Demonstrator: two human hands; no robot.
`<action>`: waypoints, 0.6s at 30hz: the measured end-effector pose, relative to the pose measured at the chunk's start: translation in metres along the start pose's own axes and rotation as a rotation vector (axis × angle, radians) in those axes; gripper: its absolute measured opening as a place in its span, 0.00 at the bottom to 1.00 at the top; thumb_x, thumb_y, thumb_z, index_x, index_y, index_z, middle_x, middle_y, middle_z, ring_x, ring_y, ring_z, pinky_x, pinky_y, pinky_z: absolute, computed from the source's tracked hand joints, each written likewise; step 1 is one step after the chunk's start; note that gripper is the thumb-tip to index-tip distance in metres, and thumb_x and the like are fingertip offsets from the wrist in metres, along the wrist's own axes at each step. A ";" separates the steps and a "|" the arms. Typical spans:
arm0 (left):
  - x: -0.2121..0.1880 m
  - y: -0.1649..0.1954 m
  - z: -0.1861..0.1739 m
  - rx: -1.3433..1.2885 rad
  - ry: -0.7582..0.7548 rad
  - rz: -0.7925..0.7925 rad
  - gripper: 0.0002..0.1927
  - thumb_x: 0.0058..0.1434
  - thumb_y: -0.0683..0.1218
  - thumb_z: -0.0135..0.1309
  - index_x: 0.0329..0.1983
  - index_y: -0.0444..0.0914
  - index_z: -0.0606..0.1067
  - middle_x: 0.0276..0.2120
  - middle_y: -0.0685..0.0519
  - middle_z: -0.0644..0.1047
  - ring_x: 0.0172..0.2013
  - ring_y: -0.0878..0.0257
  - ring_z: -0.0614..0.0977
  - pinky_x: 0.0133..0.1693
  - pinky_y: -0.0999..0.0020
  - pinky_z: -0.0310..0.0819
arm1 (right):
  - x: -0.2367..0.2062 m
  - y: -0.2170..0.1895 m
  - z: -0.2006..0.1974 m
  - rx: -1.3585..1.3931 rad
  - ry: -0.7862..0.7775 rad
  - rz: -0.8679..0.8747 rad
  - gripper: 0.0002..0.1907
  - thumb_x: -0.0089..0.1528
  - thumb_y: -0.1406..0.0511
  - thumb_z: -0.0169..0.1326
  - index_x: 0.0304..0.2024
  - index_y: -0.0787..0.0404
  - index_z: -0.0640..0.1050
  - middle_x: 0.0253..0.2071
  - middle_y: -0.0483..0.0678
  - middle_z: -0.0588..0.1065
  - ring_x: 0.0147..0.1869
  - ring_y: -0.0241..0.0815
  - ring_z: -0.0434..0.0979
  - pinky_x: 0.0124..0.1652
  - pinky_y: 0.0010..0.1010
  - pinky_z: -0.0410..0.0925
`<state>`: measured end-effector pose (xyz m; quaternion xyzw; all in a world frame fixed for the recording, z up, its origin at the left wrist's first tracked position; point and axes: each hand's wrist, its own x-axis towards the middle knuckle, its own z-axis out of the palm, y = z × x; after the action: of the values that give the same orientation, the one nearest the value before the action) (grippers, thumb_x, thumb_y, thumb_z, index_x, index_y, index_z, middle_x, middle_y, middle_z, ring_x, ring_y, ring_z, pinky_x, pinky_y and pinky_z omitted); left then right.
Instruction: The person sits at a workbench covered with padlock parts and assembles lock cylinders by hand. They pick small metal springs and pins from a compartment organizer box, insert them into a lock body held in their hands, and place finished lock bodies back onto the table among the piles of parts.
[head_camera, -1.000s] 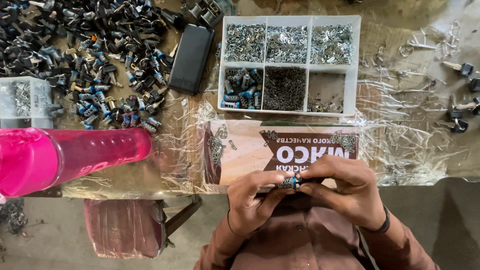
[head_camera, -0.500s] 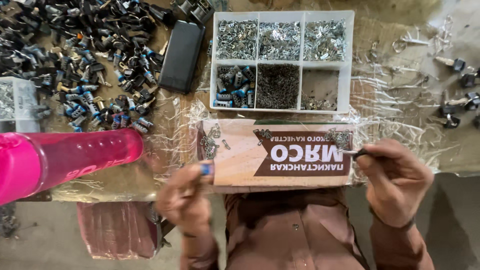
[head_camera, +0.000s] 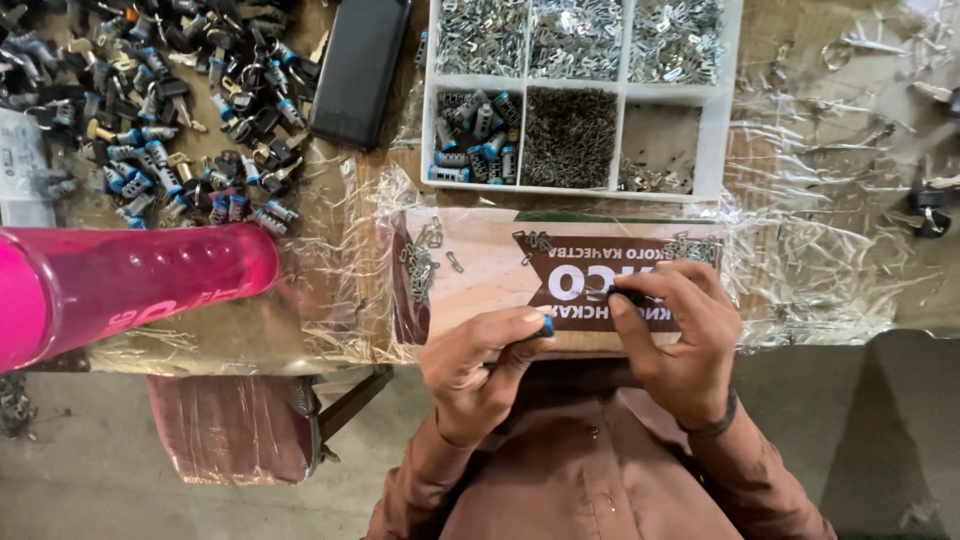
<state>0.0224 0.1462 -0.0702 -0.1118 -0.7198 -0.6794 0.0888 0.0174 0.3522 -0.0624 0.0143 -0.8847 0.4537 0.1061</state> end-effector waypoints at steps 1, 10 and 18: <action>0.000 -0.001 0.001 0.000 -0.002 0.005 0.11 0.63 0.32 0.63 0.47 0.33 0.78 0.42 0.46 0.84 0.41 0.62 0.88 0.45 0.70 0.85 | 0.001 0.000 0.005 -0.093 0.018 -0.074 0.09 0.59 0.73 0.64 0.42 0.61 0.81 0.42 0.46 0.77 0.49 0.48 0.76 0.53 0.34 0.69; 0.005 -0.002 0.001 0.120 -0.052 -0.013 0.13 0.61 0.36 0.66 0.48 0.37 0.79 0.45 0.48 0.84 0.44 0.60 0.88 0.47 0.70 0.84 | 0.007 0.002 0.023 -0.442 0.069 -0.273 0.09 0.61 0.69 0.66 0.44 0.58 0.85 0.45 0.46 0.79 0.53 0.50 0.72 0.57 0.39 0.64; 0.004 -0.001 -0.002 0.081 -0.071 -0.034 0.16 0.63 0.35 0.64 0.53 0.37 0.78 0.45 0.48 0.84 0.43 0.60 0.89 0.45 0.70 0.85 | 0.014 -0.017 0.004 -0.186 0.096 -0.311 0.11 0.57 0.67 0.68 0.42 0.59 0.82 0.44 0.47 0.79 0.47 0.43 0.73 0.50 0.38 0.65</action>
<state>0.0184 0.1443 -0.0703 -0.1198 -0.7512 -0.6467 0.0562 0.0053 0.3395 -0.0484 0.1195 -0.9038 0.3484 0.2177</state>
